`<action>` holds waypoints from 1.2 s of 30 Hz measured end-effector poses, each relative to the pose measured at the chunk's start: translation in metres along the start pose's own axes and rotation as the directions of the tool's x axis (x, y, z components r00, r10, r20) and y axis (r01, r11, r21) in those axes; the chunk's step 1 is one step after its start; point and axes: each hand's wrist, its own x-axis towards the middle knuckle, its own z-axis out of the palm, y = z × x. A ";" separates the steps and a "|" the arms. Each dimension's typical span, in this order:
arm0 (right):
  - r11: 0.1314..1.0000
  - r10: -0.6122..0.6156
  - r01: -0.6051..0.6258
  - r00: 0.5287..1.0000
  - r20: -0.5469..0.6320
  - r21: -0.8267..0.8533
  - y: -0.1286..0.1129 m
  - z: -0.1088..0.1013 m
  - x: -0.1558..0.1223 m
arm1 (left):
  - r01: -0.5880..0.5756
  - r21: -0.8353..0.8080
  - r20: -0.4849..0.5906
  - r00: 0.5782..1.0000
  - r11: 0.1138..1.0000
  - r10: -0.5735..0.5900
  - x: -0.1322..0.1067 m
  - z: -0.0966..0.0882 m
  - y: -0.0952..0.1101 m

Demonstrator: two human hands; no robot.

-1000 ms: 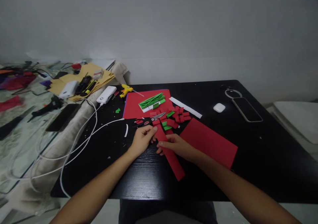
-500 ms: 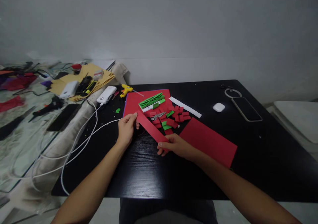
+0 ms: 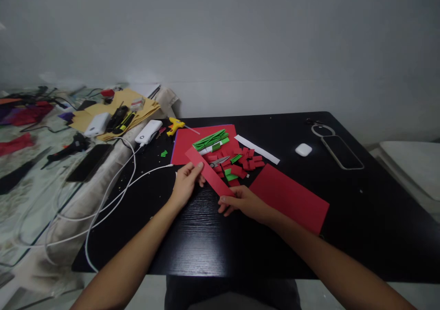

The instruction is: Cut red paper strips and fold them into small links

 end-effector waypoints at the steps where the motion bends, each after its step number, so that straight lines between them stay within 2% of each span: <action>1: 1.000 -0.001 0.001 1.000 0.000 0.007 0.000 0.000 0.000 | 0.024 0.036 0.072 0.997 0.999 -0.027 -0.003 0.004 -0.001; 4: 1.000 -0.013 0.013 1.000 0.014 0.028 0.000 -0.001 0.001 | 0.099 0.117 0.298 0.946 0.988 -0.131 -0.011 0.013 -0.005; 5: 0.999 -0.021 0.020 1.000 0.022 0.034 0.000 -0.001 0.000 | 0.117 0.142 0.342 0.926 0.983 -0.159 -0.014 0.015 -0.007; 10: 0.999 -0.043 0.041 0.998 0.053 0.031 -0.003 0.000 0.000 | 0.075 0.252 0.419 0.890 0.965 -0.179 -0.019 0.015 -0.013; 13: 0.999 -0.043 0.041 0.998 0.056 0.034 -0.004 -0.001 0.000 | 0.042 0.258 0.468 0.869 0.965 -0.163 -0.019 0.013 -0.014; 17: 0.999 -0.030 0.028 0.998 0.056 0.038 -0.006 -0.002 0.000 | 0.025 0.241 0.478 0.867 0.970 -0.141 -0.020 0.014 -0.010; 23: 0.999 -0.005 0.004 1.000 0.018 0.050 -0.006 -0.001 -0.001 | 0.046 0.136 0.346 0.934 0.990 -0.091 -0.013 0.010 -0.004; 27: 0.999 0.001 -0.002 1.000 0.018 0.040 -0.005 -0.001 0.000 | 0.049 0.080 0.300 0.951 0.996 -0.071 -0.009 0.006 -0.003; 32: 0.996 -0.001 -0.001 1.000 0.021 0.085 -0.004 -0.001 0.000 | 0.061 0.057 0.323 0.943 0.997 -0.076 -0.010 0.006 -0.003; 36: 0.995 -0.021 0.013 0.997 0.079 0.101 -0.003 -0.004 0.000 | 0.074 0.092 0.408 0.907 0.993 -0.105 -0.012 0.007 -0.004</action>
